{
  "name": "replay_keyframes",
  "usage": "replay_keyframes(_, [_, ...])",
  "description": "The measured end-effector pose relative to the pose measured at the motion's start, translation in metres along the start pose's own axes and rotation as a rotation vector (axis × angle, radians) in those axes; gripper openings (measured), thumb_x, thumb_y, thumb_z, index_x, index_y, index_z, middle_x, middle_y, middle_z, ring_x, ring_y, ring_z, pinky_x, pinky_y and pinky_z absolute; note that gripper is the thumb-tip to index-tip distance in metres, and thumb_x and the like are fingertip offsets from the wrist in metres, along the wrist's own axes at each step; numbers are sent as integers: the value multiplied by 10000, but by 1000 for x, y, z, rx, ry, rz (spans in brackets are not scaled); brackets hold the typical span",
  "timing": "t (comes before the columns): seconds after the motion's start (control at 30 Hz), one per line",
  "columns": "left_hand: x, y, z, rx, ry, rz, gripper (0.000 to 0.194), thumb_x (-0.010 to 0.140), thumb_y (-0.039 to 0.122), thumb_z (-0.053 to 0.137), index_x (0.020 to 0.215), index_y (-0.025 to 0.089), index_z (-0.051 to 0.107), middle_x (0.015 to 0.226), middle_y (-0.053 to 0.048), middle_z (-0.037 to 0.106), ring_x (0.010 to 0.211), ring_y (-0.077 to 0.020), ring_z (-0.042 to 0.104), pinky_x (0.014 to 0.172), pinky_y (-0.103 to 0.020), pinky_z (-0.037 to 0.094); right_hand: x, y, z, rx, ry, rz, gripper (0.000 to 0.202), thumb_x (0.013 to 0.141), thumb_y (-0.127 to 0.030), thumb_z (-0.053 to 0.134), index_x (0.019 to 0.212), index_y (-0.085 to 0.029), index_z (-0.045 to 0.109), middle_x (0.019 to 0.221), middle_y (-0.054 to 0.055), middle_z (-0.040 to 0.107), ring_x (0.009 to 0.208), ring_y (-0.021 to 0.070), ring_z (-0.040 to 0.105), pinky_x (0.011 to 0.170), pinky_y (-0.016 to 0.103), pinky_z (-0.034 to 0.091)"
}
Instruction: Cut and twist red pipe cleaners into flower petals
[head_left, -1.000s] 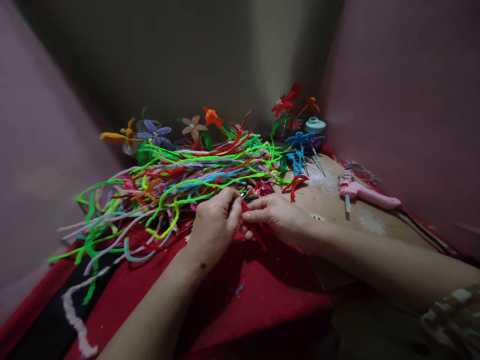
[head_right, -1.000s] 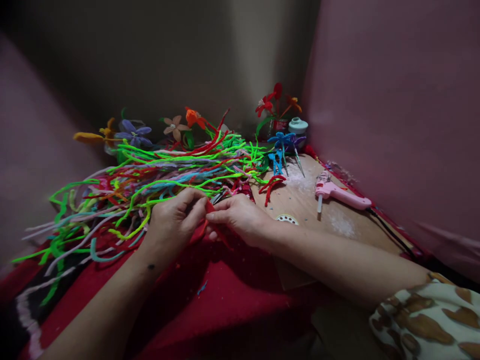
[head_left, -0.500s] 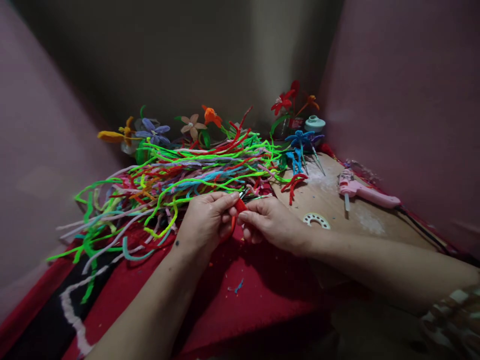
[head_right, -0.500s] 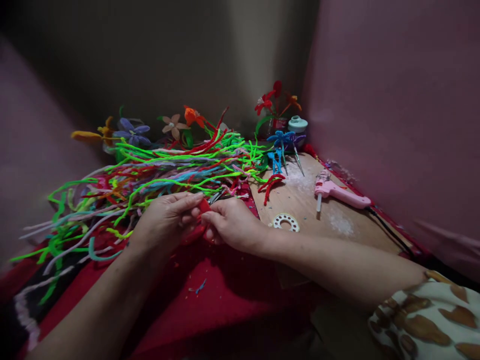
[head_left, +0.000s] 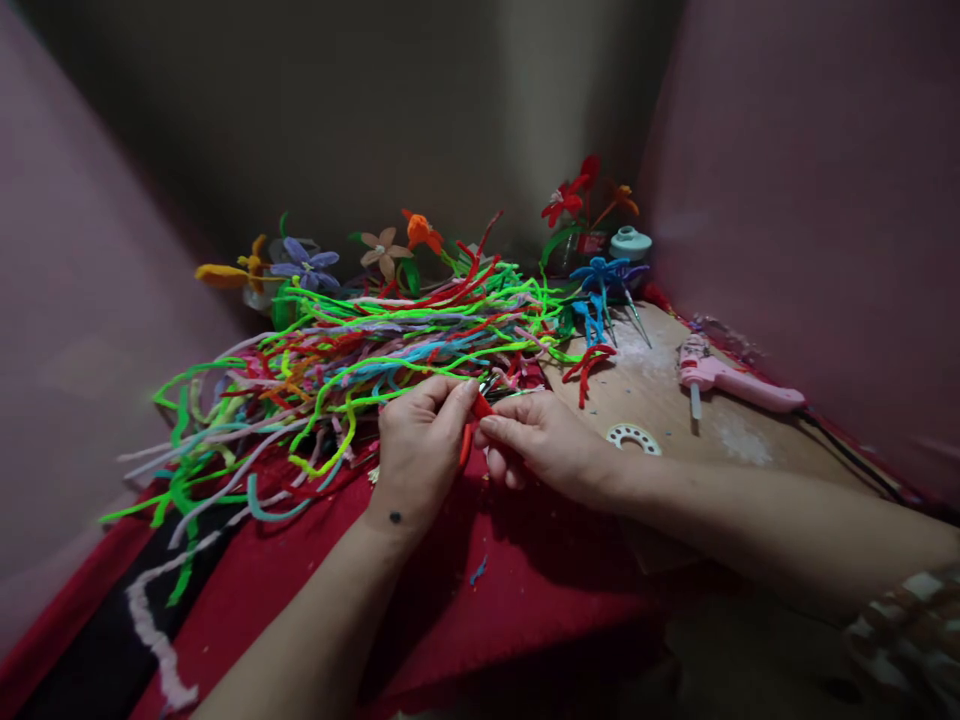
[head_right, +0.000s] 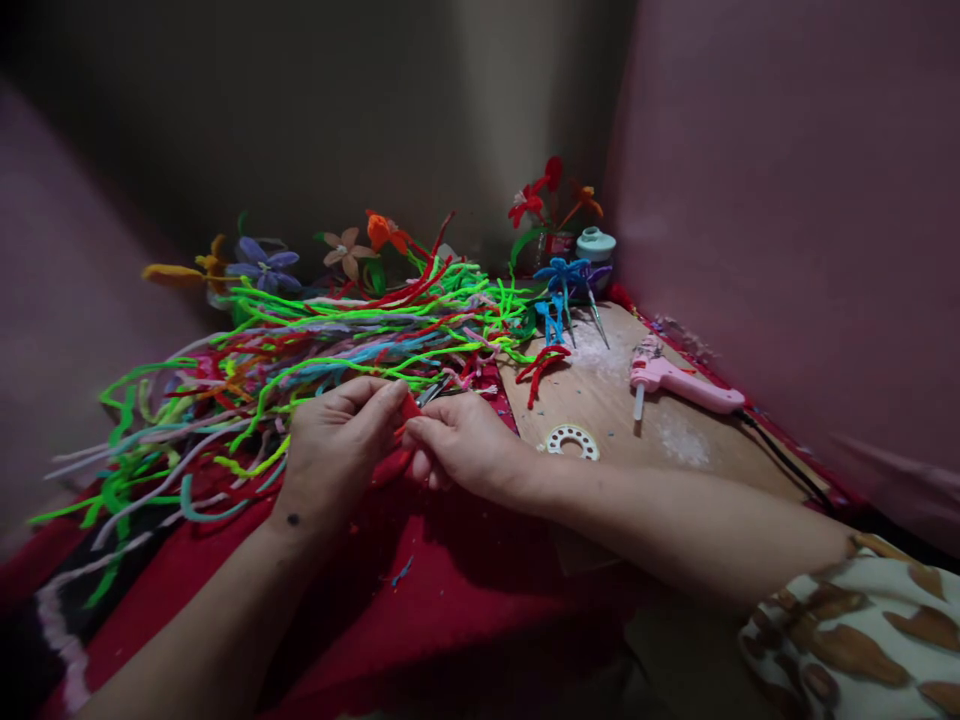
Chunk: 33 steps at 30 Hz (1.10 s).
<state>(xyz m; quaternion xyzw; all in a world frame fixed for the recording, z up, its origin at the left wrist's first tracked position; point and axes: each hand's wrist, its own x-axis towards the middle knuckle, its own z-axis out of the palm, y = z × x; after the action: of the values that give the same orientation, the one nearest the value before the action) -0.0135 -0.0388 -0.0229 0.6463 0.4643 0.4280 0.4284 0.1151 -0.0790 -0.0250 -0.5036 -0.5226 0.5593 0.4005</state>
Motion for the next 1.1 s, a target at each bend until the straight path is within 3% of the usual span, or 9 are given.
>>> replay_keyframes(0.13, [1, 0, -2, 139, 3, 116, 185, 761, 289, 585, 663, 154, 664, 570, 28, 595, 501, -80, 469, 468, -188, 359, 2, 2, -1, 81, -19, -6, 260, 877, -158, 429, 644, -138, 542, 452, -28, 545, 348, 51, 449, 366, 153, 354])
replay_keyframes(0.3, [5, -3, -4, 360, 115, 279, 169, 753, 253, 586, 637, 157, 662, 597, 21, 626, 561, -94, 520, 542, -190, 383, 7, 9, -3, 186, -73, 32, 255, 874, -192, 448, 648, -134, 551, 450, -20, 551, 340, 55, 458, 365, 156, 354])
replay_keyframes(0.5, [10, -1, -8, 156, -67, 67, 220, 742, 300, 604, 595, 138, 631, 453, 49, 512, 417, -63, 409, 410, -179, 316, 12, 16, -7, 407, -172, 38, 234, 874, -244, 469, 725, -111, 590, 632, 60, 659, 468, 105, 587, 502, 234, 478])
replay_keyframes(0.73, [3, 8, -4, 44, -189, -79, 196, 745, 306, 615, 650, 135, 631, 407, 48, 506, 326, -61, 418, 323, -157, 271, 15, 17, -10, 447, -219, 45, 177, 815, -208, 518, 744, -96, 635, 629, 70, 663, 522, 135, 615, 595, 283, 484])
replay_keyframes(0.83, [4, 7, -3, -70, -228, -117, 160, 746, 305, 630, 725, 147, 617, 424, 62, 502, 319, -50, 413, 327, -144, 287, 17, 19, -9, 464, -167, -5, 137, 751, -236, 608, 724, -107, 644, 617, 51, 652, 541, 139, 606, 597, 286, 468])
replay_keyframes(0.97, [9, 0, -6, -215, -234, -187, 264, 771, 428, 609, 777, 167, 568, 439, 77, 465, 308, -26, 326, 314, -137, 233, 22, 21, -10, 506, 11, -104, 162, 668, -276, 703, 679, -125, 645, 626, 21, 629, 565, 119, 564, 615, 277, 439])
replay_keyframes(1.1, [9, -3, -6, -261, -384, -267, 260, 772, 416, 615, 729, 180, 514, 401, 86, 425, 295, -27, 285, 311, -142, 200, 24, 18, -14, 485, 186, -146, 162, 650, -272, 715, 658, -130, 637, 608, 0, 600, 525, 91, 497, 545, 252, 387])
